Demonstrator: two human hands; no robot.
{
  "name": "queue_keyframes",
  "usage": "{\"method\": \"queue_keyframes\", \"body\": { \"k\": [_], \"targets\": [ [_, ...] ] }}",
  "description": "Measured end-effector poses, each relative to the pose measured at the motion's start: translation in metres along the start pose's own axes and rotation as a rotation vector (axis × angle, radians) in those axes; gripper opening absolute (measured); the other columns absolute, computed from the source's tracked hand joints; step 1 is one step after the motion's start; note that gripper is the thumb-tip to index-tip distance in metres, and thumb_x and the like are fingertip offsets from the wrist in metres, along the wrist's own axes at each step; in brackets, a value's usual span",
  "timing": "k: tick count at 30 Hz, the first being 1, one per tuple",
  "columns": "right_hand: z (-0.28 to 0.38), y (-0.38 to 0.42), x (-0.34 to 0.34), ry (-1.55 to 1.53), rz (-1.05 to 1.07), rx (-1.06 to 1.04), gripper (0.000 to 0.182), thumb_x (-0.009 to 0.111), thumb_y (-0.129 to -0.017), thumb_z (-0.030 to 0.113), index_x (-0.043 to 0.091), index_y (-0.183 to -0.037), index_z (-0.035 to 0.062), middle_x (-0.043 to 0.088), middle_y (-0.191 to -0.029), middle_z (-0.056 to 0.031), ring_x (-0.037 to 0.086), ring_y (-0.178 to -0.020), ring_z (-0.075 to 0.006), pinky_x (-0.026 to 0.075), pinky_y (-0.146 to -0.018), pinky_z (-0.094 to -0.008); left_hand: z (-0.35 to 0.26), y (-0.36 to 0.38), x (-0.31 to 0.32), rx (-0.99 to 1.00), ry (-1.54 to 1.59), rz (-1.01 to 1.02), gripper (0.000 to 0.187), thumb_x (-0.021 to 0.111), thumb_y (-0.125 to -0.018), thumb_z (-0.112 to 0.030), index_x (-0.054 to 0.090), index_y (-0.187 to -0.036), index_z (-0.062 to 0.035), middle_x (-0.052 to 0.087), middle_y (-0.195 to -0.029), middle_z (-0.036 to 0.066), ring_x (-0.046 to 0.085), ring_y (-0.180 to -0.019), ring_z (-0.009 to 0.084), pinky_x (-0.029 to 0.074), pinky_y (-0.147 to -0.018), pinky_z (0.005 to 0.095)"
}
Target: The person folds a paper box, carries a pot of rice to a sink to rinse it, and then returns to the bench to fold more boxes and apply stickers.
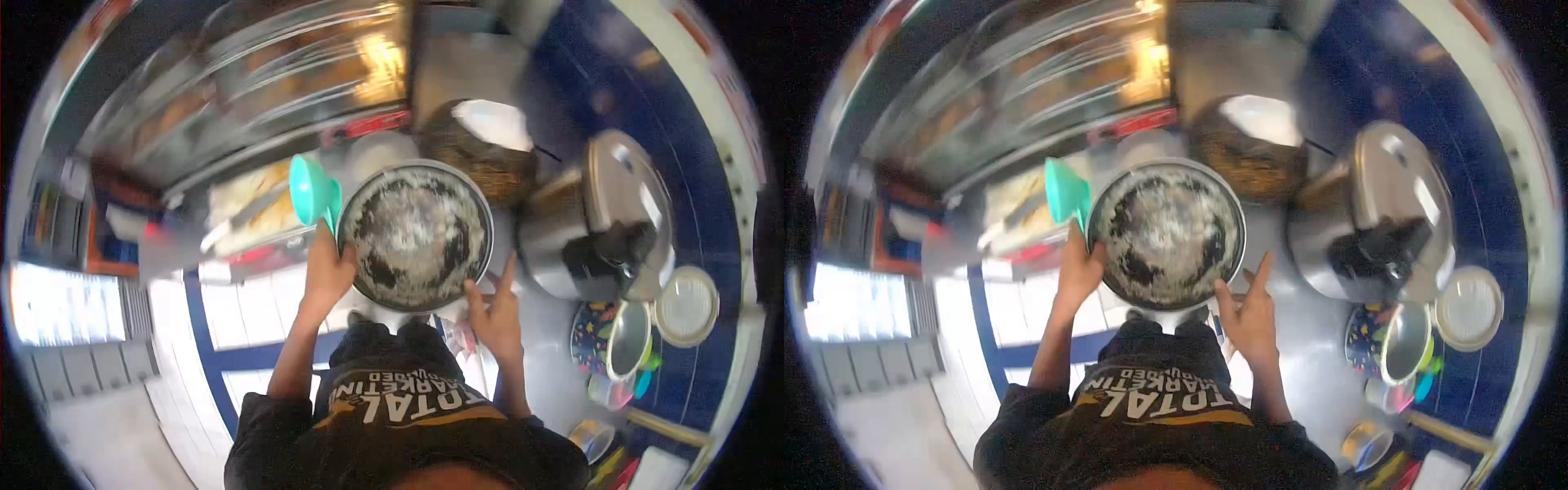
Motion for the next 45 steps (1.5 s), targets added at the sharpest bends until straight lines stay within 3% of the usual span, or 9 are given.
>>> {"method": "queue_keyframes", "body": {
  "k": [3,7,11,14,19,34,37,40,45],
  "targets": [
    [-0.052,0.028,0.137,-0.164,0.579,0.230,0.070,0.054,-0.099,0.039,0.029,-0.148,-0.0036,0.062,-0.119,-0.0218,0.066,-0.089,-0.0228,0.057,-0.067,-0.0331,0.109,0.109,-0.062,-0.315,-0.043,-0.003,0.049,0.061,-0.083,-0.007,0.037,-0.122,0.0111,0.063,-0.077,0.033,0.062,-0.075,0.0525,0.049,-0.062,0.0544],
    [-0.028,0.132,0.364,0.056,1.084,0.184,0.060,0.040,-0.102,0.052,0.054,-0.133,0.0022,0.069,-0.105,-0.0118,0.064,-0.086,-0.0201,0.055,-0.072,-0.0357,0.287,0.309,-0.200,-0.603,0.038,-0.366,0.038,0.060,-0.080,-0.008,0.041,-0.109,0.0071,0.060,-0.085,0.038,0.058,-0.087,0.0560,0.046,-0.068,0.0584],
    [-0.015,0.171,0.517,0.400,1.309,-0.075,0.066,0.039,-0.101,0.056,0.058,-0.126,-0.0021,0.069,-0.109,-0.0186,0.067,-0.096,-0.0335,0.050,-0.090,-0.0435,0.359,0.431,-0.274,-0.933,0.040,-0.582,0.037,0.063,-0.081,-0.011,0.045,-0.108,0.0067,0.064,-0.094,0.035,0.063,-0.093,0.0507,0.051,-0.075,0.0519],
    [0.094,0.222,0.582,0.771,1.202,-0.678,0.058,0.040,-0.101,0.049,0.062,-0.117,-0.0027,0.068,-0.106,-0.0229,0.065,-0.096,-0.0402,0.049,-0.089,-0.0454,0.408,0.498,-0.332,-1.110,0.022,-0.702,0.041,0.065,-0.083,-0.016,0.046,-0.111,0.0064,0.065,-0.098,0.034,0.065,-0.094,0.0479,0.052,-0.077,0.0490],
    [0.138,0.264,0.709,0.770,1.361,-0.556,0.056,0.042,-0.098,0.049,0.063,-0.112,-0.0008,0.066,-0.108,-0.0270,0.062,-0.106,-0.0420,0.047,-0.092,-0.0503,0.506,0.543,-0.440,-1.232,0.138,-0.852,0.036,0.063,-0.083,-0.015,0.049,-0.109,0.0059,0.065,-0.101,0.030,0.067,-0.094,0.0410,0.052,-0.081,0.0467],
    [0.503,0.295,1.143,0.639,1.238,-1.050,0.044,0.056,-0.093,0.040,0.058,-0.112,-0.0005,0.065,-0.105,-0.0221,0.063,-0.101,-0.0391,0.051,-0.086,-0.0497,0.760,0.497,-0.753,-1.193,0.340,-1.185,0.050,0.062,-0.080,-0.004,0.049,-0.127,0.0052,0.063,-0.116,0.022,0.064,-0.103,0.0326,0.049,-0.089,0.0414],
    [0.530,0.267,1.225,0.611,1.192,-1.001,0.042,0.057,-0.093,0.039,0.058,-0.110,-0.0001,0.065,-0.104,-0.0220,0.063,-0.101,-0.0393,0.051,-0.086,-0.0495,0.814,0.428,-0.820,-1.174,0.450,-1.120,0.051,0.061,-0.081,-0.006,0.048,-0.128,0.0070,0.061,-0.119,0.024,0.062,-0.106,0.0321,0.048,-0.092,0.0395],
    [0.528,0.221,1.284,0.795,1.125,-0.798,0.042,0.057,-0.093,0.039,0.059,-0.110,0.0004,0.065,-0.104,-0.0219,0.063,-0.101,-0.0394,0.051,-0.087,-0.0494,0.937,0.380,-0.880,-1.045,-0.078,-0.887,0.044,0.063,-0.080,-0.012,0.050,-0.118,0.0086,0.060,-0.113,0.024,0.061,-0.104,0.0337,0.048,-0.090,0.0397],
    [0.530,0.135,1.301,0.723,0.982,-0.494,0.047,0.058,-0.091,0.040,0.060,-0.115,-0.0003,0.065,-0.109,-0.0229,0.063,-0.105,-0.0388,0.050,-0.091,-0.0482,1.035,0.194,-0.964,-0.945,0.382,-0.735,0.040,0.063,-0.080,-0.012,0.050,-0.113,0.0074,0.062,-0.107,0.022,0.062,-0.099,0.0307,0.049,-0.088,0.0398]
  ]
}}
Point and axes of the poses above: each hand's wrist, its own y-axis away from the middle knuckle, its own x-axis out of the palm, z = x × y, the point moved 10 cm from there along -y, towards the middle knuckle
